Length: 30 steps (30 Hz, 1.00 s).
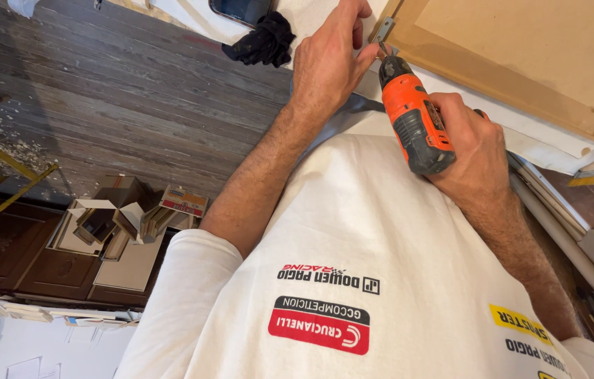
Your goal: Assembling a wooden picture frame by attaching metal corner brackets using a power drill and screws.
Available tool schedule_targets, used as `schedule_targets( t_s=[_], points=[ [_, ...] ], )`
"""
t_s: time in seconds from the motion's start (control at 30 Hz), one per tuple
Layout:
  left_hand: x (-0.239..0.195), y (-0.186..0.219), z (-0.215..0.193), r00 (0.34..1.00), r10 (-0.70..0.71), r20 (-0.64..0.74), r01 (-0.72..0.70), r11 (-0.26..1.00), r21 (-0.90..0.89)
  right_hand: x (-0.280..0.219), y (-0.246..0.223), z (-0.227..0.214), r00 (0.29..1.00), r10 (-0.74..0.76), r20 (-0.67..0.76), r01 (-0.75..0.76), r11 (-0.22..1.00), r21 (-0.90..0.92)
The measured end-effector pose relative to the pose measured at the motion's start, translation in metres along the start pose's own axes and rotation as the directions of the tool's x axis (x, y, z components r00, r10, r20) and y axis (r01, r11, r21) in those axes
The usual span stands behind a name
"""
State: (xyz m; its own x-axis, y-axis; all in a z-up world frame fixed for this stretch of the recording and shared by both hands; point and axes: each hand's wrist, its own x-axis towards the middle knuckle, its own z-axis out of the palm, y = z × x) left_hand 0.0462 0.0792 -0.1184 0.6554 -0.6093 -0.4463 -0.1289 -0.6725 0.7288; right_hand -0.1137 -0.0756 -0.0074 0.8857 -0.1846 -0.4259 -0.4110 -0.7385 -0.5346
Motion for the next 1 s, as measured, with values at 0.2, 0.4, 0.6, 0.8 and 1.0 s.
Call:
schedule_targets(
  t_s=[0.2, 0.4, 0.6, 0.8, 1.0],
  points=[
    [0.002, 0.005, -0.005, 0.999, -0.015, 0.038, 0.015, 1.000, 0.003, 0.005, -0.010, -0.007, 0.996, 0.070, 0.061, -0.070, 0.998, -0.002],
    [0.003, 0.010, -0.012, 0.997, -0.027, 0.077, 0.028, 1.000, 0.000, 0.011, -0.023, -0.013, 0.979, 0.172, 0.107, -0.170, 0.985, -0.023],
    [0.004, 0.008, -0.014, 0.995, -0.017, 0.097, 0.018, 1.000, -0.015, 0.015, -0.033, -0.019, 0.962, 0.243, 0.124, -0.250, 0.967, 0.050],
    [0.007, 0.007, -0.013, 0.992, -0.046, 0.120, 0.048, 0.999, -0.012, 0.016, -0.031, -0.019, 0.953, 0.270, 0.139, -0.277, 0.960, 0.037],
    [0.006, 0.006, -0.011, 0.992, -0.036, 0.123, 0.038, 0.999, -0.008, 0.018, -0.031, -0.019, 0.948, 0.288, 0.139, -0.293, 0.956, 0.019]
  ],
)
